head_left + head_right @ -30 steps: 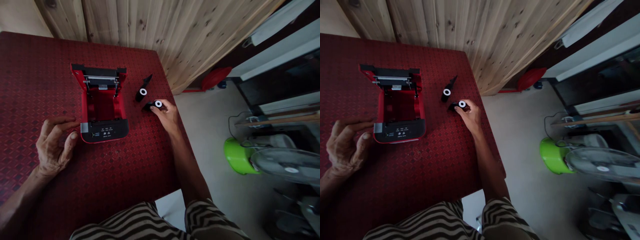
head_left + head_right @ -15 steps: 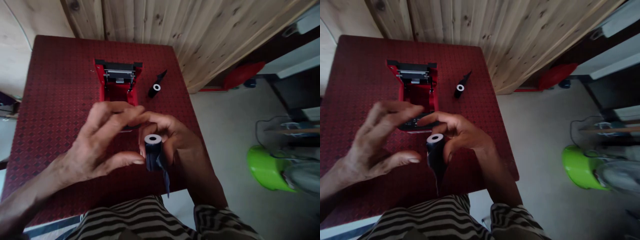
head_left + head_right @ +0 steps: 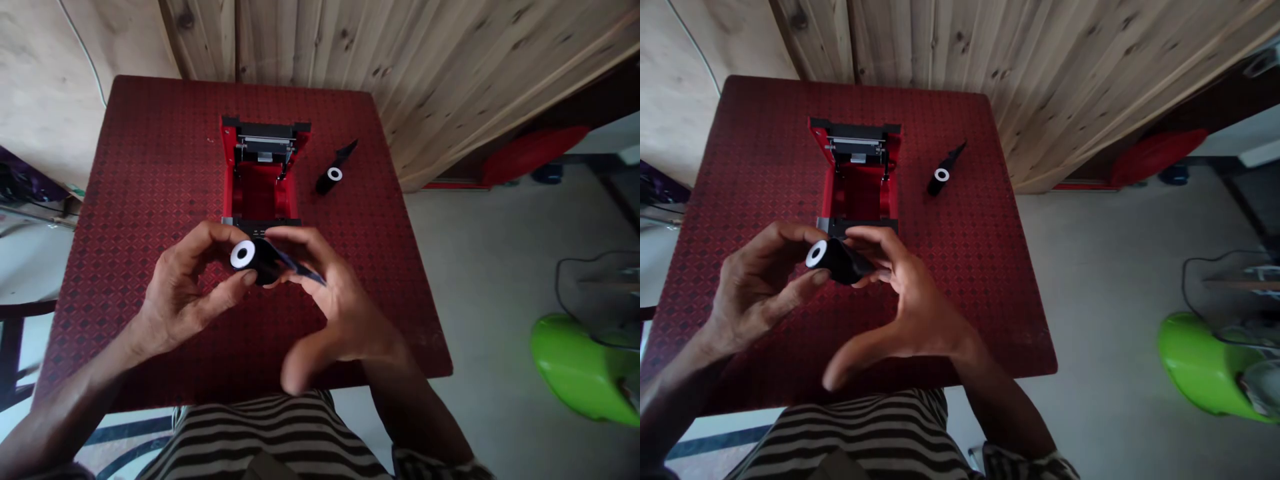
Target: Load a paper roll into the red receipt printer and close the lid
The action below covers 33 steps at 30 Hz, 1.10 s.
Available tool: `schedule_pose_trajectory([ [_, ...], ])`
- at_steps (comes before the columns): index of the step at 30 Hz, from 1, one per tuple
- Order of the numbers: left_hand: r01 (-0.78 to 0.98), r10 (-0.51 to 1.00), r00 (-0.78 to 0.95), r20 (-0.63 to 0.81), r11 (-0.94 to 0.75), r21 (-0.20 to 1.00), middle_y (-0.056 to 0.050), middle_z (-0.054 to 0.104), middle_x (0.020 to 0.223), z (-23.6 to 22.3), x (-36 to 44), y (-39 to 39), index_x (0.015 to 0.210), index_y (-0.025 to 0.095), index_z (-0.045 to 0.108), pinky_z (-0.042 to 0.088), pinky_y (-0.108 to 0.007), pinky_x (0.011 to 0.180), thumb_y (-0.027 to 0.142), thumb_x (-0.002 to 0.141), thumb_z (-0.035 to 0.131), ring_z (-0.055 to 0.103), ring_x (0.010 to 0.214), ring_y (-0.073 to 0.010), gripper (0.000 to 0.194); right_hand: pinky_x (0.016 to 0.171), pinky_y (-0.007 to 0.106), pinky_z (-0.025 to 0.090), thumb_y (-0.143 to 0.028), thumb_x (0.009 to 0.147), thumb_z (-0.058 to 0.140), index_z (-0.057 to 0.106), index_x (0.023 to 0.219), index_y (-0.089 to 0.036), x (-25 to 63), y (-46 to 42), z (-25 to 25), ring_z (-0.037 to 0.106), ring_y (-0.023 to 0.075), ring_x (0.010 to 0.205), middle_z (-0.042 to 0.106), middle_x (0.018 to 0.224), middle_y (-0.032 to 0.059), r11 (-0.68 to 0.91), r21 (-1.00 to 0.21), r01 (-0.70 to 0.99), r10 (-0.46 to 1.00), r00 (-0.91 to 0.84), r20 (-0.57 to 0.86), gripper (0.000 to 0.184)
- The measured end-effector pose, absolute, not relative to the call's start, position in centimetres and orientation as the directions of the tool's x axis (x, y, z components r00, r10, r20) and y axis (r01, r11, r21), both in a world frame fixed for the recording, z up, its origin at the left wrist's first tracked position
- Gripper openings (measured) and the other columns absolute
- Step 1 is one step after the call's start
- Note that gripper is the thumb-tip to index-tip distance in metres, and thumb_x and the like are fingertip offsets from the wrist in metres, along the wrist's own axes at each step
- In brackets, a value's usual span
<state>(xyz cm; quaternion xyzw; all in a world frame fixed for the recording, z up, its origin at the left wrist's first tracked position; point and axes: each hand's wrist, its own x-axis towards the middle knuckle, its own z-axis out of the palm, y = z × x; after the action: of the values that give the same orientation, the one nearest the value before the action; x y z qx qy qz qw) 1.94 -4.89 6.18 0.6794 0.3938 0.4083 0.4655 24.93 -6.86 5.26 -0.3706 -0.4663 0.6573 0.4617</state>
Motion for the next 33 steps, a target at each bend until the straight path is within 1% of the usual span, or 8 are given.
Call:
schedule_pose_trajectory([
  [4,0.01,0.919,0.373,0.124,-0.138,0.99,-0.007,0.077,0.117,6.3,1.7,-5.7,0.131,0.025,0.068,0.068,-0.032,0.093,0.029,0.102,0.076,0.078,0.105,-0.0201,0.031,0.09,0.04,0.068,-0.036,0.091,0.089,0.08,0.109,-0.035,23.7,-7.6,6.8,0.08,0.0227,0.097,0.083,0.106,-0.0005,0.07,-0.998,0.007,0.993,-0.099,0.069,0.02],
  [6,-0.047,0.903,0.419,0.094,-0.082,0.996,-0.009,0.077,0.126,6.4,1.6,-5.7,0.137,0.025,0.068,0.068,-0.033,0.098,0.029,0.103,0.074,0.078,0.112,-0.0215,0.034,0.083,0.04,0.068,-0.03,0.098,0.082,0.08,0.097,-0.034,23.3,-7.5,7.4,0.08,0.0216,0.088,0.083,0.098,-0.0023,0.148,-0.984,0.101,0.987,-0.07,0.141,0.004],
  [16,-0.105,0.867,0.498,0.02,0.037,0.994,-0.005,0.079,0.104,6.0,2.1,-5.5,0.116,0.023,0.076,0.068,-0.03,0.082,0.029,0.1,0.08,0.077,0.09,-0.0183,0.018,0.08,0.048,0.069,-0.017,0.097,0.079,0.08,0.11,-0.046,22.9,-7.7,8.1,0.079,0.0249,0.084,0.084,0.097,-0.0034,0.42,-0.826,0.376,0.896,-0.029,0.443,0.031],
  [21,-0.112,0.877,0.48,0.021,0.037,0.993,-0.005,0.08,0.11,5.4,2.0,-5.6,0.119,0.023,0.074,0.068,-0.031,0.086,0.024,0.1,0.079,0.078,0.095,-0.0188,0.02,0.075,0.05,0.068,-0.026,0.096,0.082,0.079,0.101,-0.044,23.3,-7.6,8.2,0.077,0.0264,0.078,0.081,0.09,-0.001,0.339,-0.846,0.413,0.898,0.128,0.422,0.019],
  [24,-0.008,0.896,0.432,0.103,-0.11,0.994,-0.006,0.079,0.108,5.6,1.8,-5.2,0.121,0.024,0.074,0.067,-0.033,0.087,0.028,0.099,0.08,0.077,0.095,-0.0195,0.023,0.081,0.051,0.068,-0.035,0.094,0.085,0.079,0.104,-0.044,23.5,-7.0,8.0,0.077,0.0273,0.084,0.08,0.093,-0.001,0.281,-0.907,0.314,0.946,0.069,0.316,0.015],
  [27,0.151,0.854,0.413,0.315,-0.406,0.902,-0.005,0.079,0.109,6.3,1.5,-4.1,0.123,0.028,0.075,0.067,-0.034,0.09,0.027,0.098,0.082,0.077,0.099,-0.0205,0.025,0.096,0.053,0.066,-0.036,0.081,0.097,0.078,0.123,-0.047,23.8,-6.0,7.4,0.075,0.0312,0.108,0.078,0.115,0.0003,0.349,-0.908,0.231,0.935,-0.157,0.319,0.047],
  [30,0.21,0.741,0.468,0.482,-0.623,0.754,-0.005,0.079,0.118,7.0,1.5,-3.0,0.126,0.027,0.074,0.065,-0.033,0.099,0.016,0.099,0.078,0.076,0.111,-0.0192,0.028,0.101,0.054,0.064,-0.026,0.083,0.095,0.073,0.136,-0.051,24.2,-5.4,6.9,0.073,0.0323,0.115,0.077,0.128,0.0002,0.485,-0.799,0.356,0.874,-0.233,0.427,0.062],
  [33,0.226,0.735,0.467,0.492,-0.637,0.737,-0.007,0.075,0.123,7.1,1.6,-2.5,0.123,0.026,0.075,0.065,-0.032,0.1,0.01,0.1,0.071,0.074,0.115,-0.0186,0.028,0.102,0.054,0.062,-0.014,0.093,0.081,0.071,0.14,-0.051,24.6,-5.2,7.0,0.074,0.0306,0.113,0.08,0.125,-0.0007,0.573,-0.654,0.494,0.815,-0.263,0.516,0.06],
])
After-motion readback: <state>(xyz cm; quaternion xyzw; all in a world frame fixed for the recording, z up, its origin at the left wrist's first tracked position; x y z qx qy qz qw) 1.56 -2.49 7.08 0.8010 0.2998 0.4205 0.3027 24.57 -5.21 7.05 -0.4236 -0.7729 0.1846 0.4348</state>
